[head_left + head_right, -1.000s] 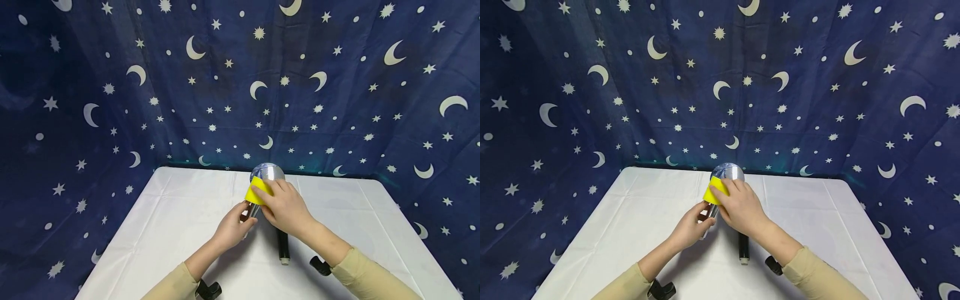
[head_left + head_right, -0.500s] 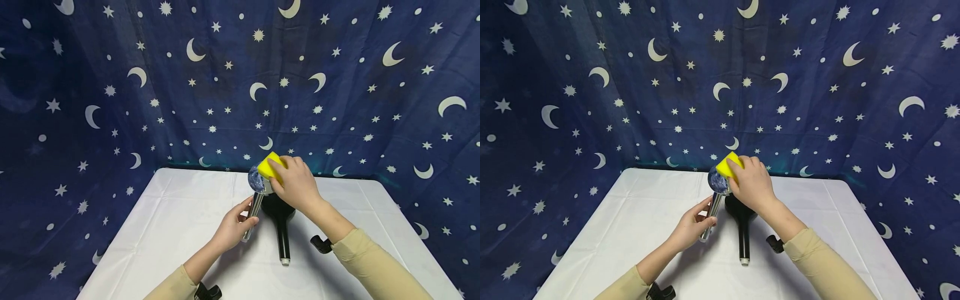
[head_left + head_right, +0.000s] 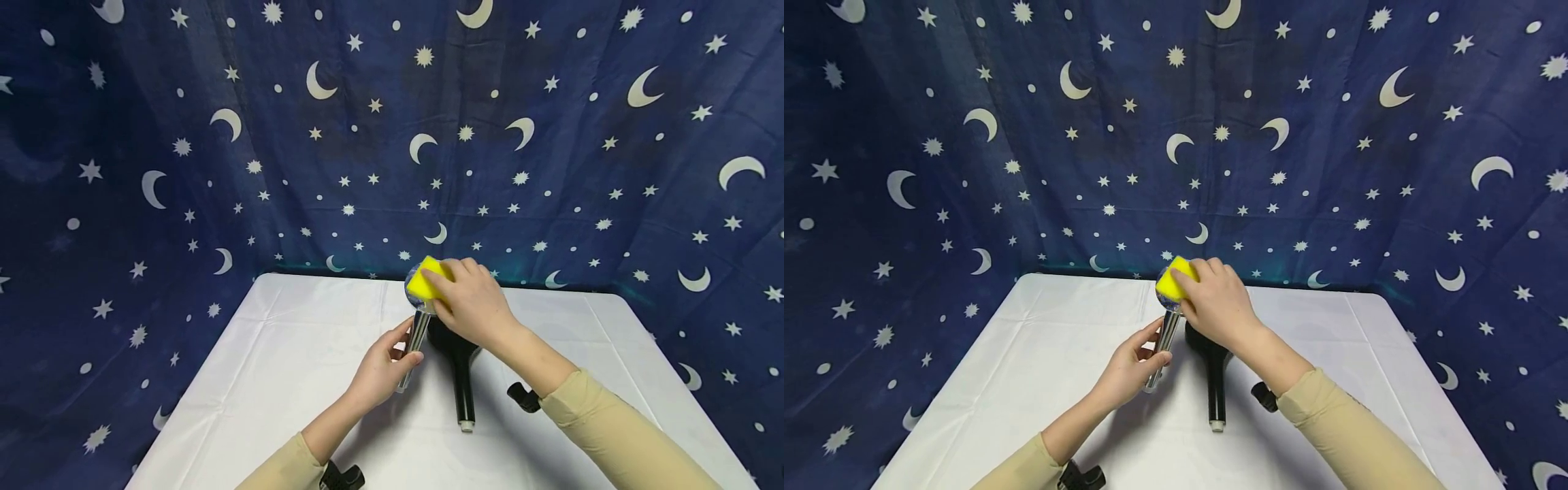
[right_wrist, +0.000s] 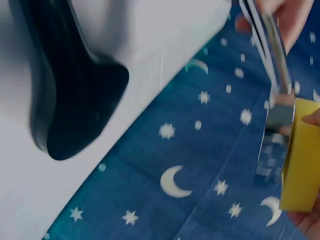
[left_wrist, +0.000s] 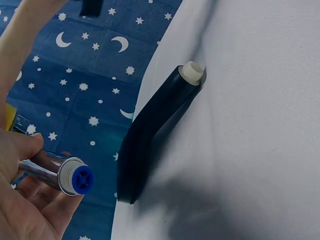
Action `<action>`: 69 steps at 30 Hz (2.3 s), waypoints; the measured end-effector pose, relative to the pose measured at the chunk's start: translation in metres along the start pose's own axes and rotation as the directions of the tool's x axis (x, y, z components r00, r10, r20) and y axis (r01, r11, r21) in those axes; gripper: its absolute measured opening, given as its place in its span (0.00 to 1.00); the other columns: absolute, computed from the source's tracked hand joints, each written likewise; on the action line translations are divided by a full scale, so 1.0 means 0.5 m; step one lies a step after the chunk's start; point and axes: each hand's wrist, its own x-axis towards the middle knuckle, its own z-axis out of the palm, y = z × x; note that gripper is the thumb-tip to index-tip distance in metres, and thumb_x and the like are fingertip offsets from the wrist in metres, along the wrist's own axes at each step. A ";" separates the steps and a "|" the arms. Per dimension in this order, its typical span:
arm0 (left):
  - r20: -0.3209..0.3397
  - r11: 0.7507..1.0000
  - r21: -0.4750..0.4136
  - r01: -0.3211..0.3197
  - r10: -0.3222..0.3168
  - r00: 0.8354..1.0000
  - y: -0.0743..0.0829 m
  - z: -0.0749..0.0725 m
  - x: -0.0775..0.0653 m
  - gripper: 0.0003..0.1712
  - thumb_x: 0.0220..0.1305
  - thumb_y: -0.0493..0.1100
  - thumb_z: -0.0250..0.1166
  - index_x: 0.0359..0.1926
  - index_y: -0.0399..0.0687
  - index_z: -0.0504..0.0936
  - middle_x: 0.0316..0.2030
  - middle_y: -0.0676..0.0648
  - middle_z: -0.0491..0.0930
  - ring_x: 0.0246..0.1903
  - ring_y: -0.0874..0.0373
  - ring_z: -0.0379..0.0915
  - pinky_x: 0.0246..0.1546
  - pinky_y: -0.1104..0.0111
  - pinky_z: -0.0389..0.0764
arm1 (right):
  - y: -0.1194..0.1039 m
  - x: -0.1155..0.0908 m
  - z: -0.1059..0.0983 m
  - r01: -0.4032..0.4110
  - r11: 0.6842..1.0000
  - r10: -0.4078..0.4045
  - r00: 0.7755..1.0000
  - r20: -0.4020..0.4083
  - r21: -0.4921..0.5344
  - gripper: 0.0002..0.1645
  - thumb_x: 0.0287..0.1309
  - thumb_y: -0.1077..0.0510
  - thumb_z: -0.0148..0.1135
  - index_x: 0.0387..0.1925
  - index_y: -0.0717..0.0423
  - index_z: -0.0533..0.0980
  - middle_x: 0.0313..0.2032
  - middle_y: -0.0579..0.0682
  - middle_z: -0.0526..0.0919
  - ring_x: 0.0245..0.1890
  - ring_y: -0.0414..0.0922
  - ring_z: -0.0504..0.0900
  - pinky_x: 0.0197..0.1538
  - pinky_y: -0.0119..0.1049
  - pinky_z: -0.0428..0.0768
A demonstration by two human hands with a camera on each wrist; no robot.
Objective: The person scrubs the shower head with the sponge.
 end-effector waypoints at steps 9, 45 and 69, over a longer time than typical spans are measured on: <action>-0.017 1.000 0.021 -0.016 0.016 1.000 0.004 0.002 0.002 0.38 0.69 0.42 0.69 0.76 0.65 0.66 0.54 0.49 0.80 0.37 0.57 0.80 0.35 0.67 0.84 | 0.027 0.023 0.000 -0.227 0.973 0.226 0.974 0.028 0.050 0.30 0.60 0.48 0.66 0.63 0.52 0.79 0.54 0.62 0.79 0.49 0.60 0.75 0.51 0.55 0.77; -0.079 0.999 0.047 0.007 -0.003 0.997 0.005 -0.001 0.004 0.38 0.69 0.44 0.69 0.76 0.63 0.67 0.55 0.51 0.77 0.39 0.57 0.80 0.33 0.68 0.84 | -0.056 0.032 0.029 0.036 0.999 -0.036 0.999 -0.025 -0.001 0.28 0.57 0.52 0.67 0.61 0.48 0.81 0.54 0.59 0.80 0.48 0.57 0.78 0.50 0.51 0.78; -0.033 0.928 -0.356 0.106 -0.126 0.991 0.003 -0.007 0.016 0.36 0.71 0.40 0.67 0.77 0.53 0.66 0.54 0.39 0.74 0.40 0.49 0.84 0.35 0.60 0.87 | -0.025 -0.008 0.029 0.107 0.994 -0.108 0.989 -0.102 -0.008 0.30 0.55 0.55 0.71 0.62 0.46 0.80 0.55 0.58 0.79 0.48 0.57 0.77 0.50 0.51 0.79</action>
